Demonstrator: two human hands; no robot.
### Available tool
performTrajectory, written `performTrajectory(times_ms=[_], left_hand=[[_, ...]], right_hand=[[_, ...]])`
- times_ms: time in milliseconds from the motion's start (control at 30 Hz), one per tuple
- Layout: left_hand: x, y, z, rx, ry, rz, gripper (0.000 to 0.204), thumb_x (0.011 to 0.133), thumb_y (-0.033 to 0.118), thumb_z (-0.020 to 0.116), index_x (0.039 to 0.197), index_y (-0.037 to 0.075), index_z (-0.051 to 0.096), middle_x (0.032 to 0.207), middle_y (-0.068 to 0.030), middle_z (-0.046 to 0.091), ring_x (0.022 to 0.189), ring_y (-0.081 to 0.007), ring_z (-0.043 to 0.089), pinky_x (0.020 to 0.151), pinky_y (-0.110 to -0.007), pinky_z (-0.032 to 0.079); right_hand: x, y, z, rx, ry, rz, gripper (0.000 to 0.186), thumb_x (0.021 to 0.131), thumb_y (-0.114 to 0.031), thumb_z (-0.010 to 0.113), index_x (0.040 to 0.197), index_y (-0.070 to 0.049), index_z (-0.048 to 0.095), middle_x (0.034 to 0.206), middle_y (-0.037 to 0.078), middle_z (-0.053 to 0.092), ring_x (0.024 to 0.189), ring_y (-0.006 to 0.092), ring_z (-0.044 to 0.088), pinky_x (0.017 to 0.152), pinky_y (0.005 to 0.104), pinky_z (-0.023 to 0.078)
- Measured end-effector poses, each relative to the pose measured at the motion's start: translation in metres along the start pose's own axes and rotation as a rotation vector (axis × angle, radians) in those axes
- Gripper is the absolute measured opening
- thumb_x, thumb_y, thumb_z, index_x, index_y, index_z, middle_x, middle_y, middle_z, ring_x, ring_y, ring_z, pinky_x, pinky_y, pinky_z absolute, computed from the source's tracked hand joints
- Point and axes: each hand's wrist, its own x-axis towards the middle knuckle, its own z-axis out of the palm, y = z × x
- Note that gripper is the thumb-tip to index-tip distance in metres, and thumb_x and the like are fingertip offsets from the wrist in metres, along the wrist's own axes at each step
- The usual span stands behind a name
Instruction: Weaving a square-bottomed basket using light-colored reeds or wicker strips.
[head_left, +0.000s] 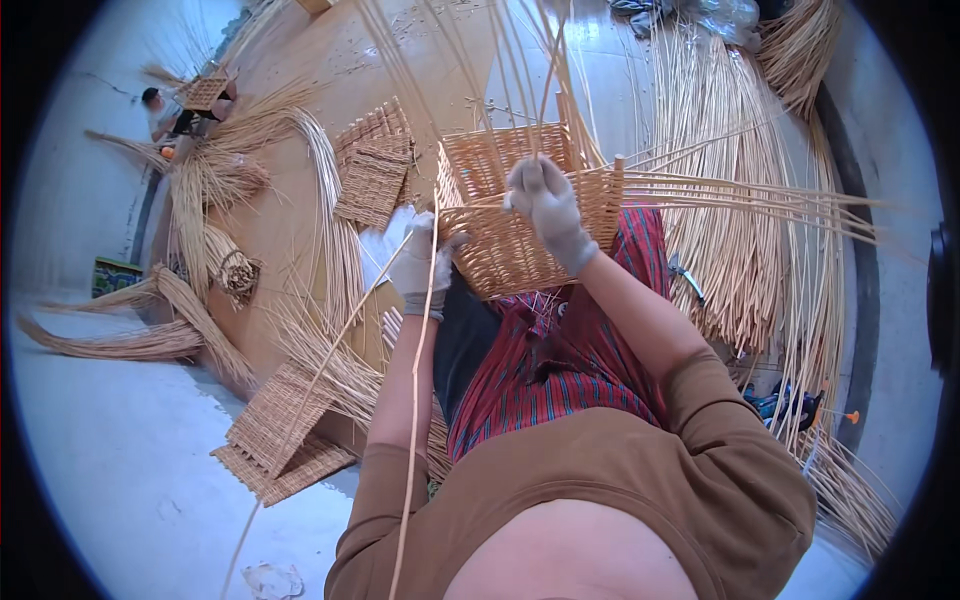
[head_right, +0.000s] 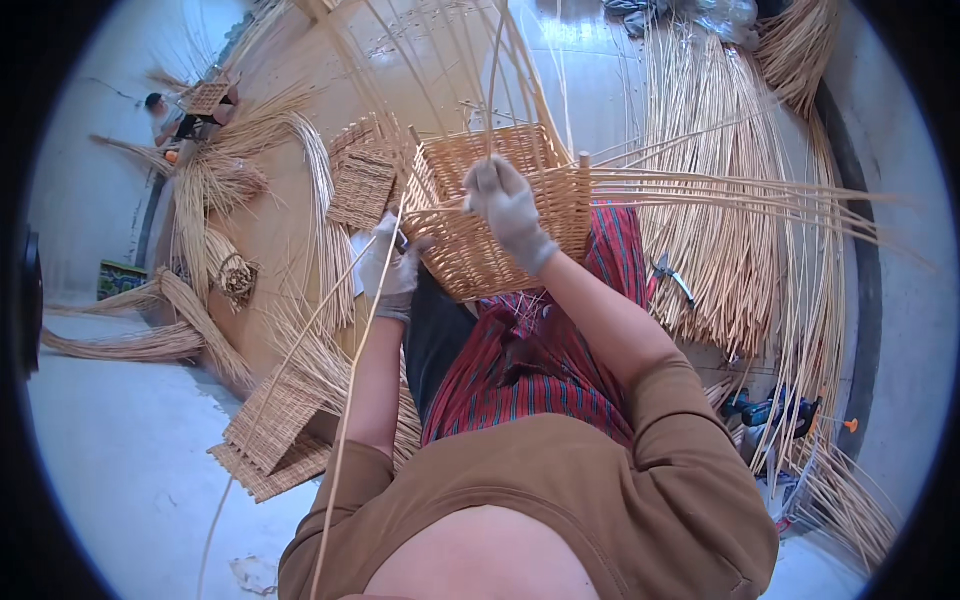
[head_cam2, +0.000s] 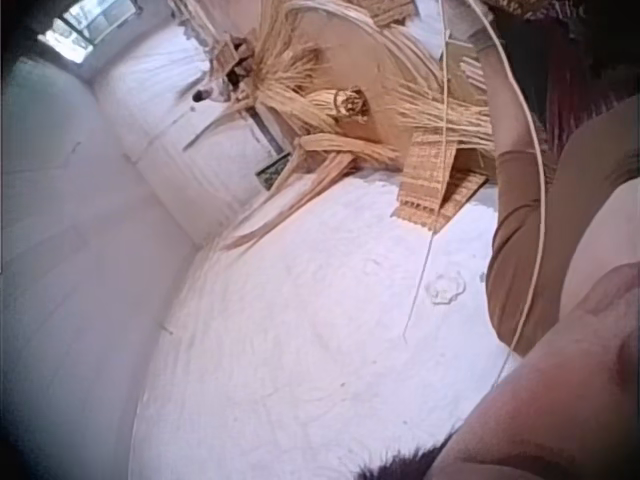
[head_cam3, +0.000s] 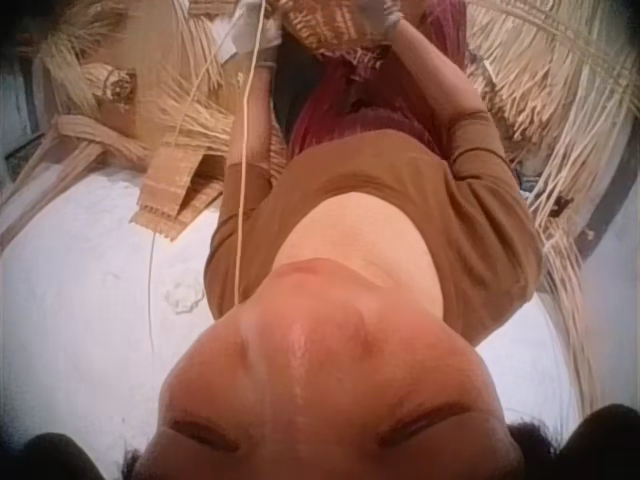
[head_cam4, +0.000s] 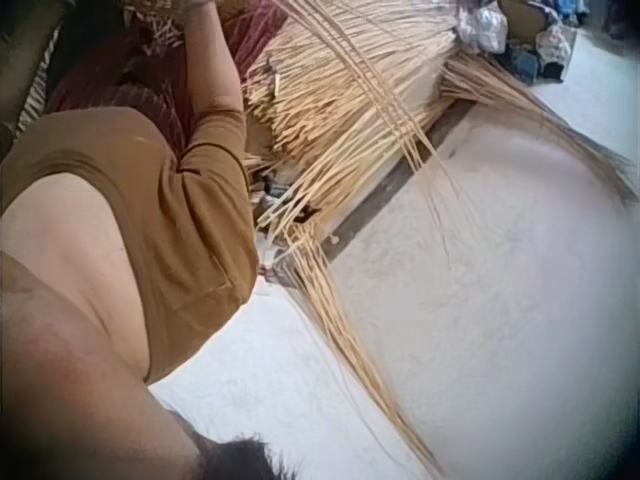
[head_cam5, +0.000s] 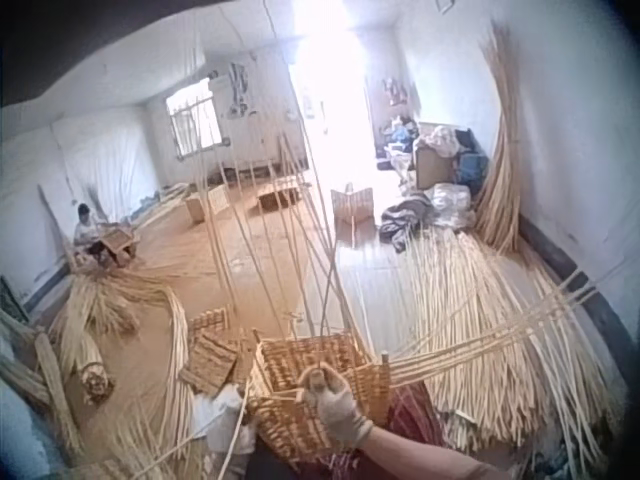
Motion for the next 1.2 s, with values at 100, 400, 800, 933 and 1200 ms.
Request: performTrajectory(times_ms=[100, 400, 800, 933, 1200], left_hand=[[-0.007, 0.006, 0.002, 0.026, 0.094, -0.011, 0.045, 0.082, 0.034, 0.082, 0.115, 0.012, 0.060, 0.086, -0.0106, 0.066, 0.078, -0.0348, 0.066, 0.066, -0.045, 0.051], [0.049, 0.036, 0.031, -0.567, -0.470, -0.504, 0.024, 0.104, 0.019, 0.056, 0.124, 0.005, 0.051, 0.100, -0.0079, 0.063, 0.066, -0.0172, 0.066, 0.049, -0.031, 0.056], [0.035, 0.077, 0.040, -0.136, 0.290, -0.068, 0.066, 0.088, 0.012, 0.072, 0.149, 0.011, 0.045, 0.138, -0.0187, 0.057, 0.090, -0.0344, 0.068, 0.084, -0.042, 0.055], [0.020, 0.125, 0.044, -0.058, -0.267, 0.101, 0.074, 0.089, 0.009, 0.059, 0.157, 0.028, 0.036, 0.139, -0.0188, 0.052, 0.091, -0.0338, 0.066, 0.083, -0.046, 0.054], [0.032, 0.132, 0.077, 0.173, -0.173, 0.083, 0.064, 0.089, 0.008, 0.057, 0.148, 0.030, 0.048, 0.122, -0.0121, 0.053, 0.084, -0.0273, 0.067, 0.075, -0.040, 0.055]], right_hand=[[-0.006, -0.003, -0.006, -0.068, -0.062, -0.088, 0.029, 0.108, -0.031, 0.051, 0.099, -0.005, 0.062, 0.078, 0.000, 0.055, 0.070, 0.0123, 0.058, 0.074, 0.0346, 0.056], [-0.022, -0.020, -0.040, -0.282, 0.216, -0.041, 0.010, 0.104, -0.011, 0.056, 0.111, -0.010, 0.064, 0.108, 0.007, 0.072, 0.101, 0.0174, 0.070, 0.087, 0.0292, 0.057], [-0.019, -0.047, -0.059, -0.572, 0.238, -0.343, 0.023, 0.106, -0.014, 0.051, 0.128, -0.007, 0.048, 0.100, 0.006, 0.063, 0.088, 0.0125, 0.063, 0.083, 0.0297, 0.055], [0.022, -0.077, -0.042, -1.445, 0.043, -0.754, 0.039, 0.098, -0.002, 0.058, 0.136, -0.008, 0.052, 0.116, 0.015, 0.063, 0.097, 0.0174, 0.065, 0.084, 0.0318, 0.055], [-0.031, -0.118, -0.125, -0.887, 0.315, -0.363, 0.029, 0.104, -0.004, 0.051, 0.129, -0.007, 0.064, 0.098, 0.004, 0.067, 0.074, 0.0082, 0.060, 0.066, 0.0217, 0.052]])
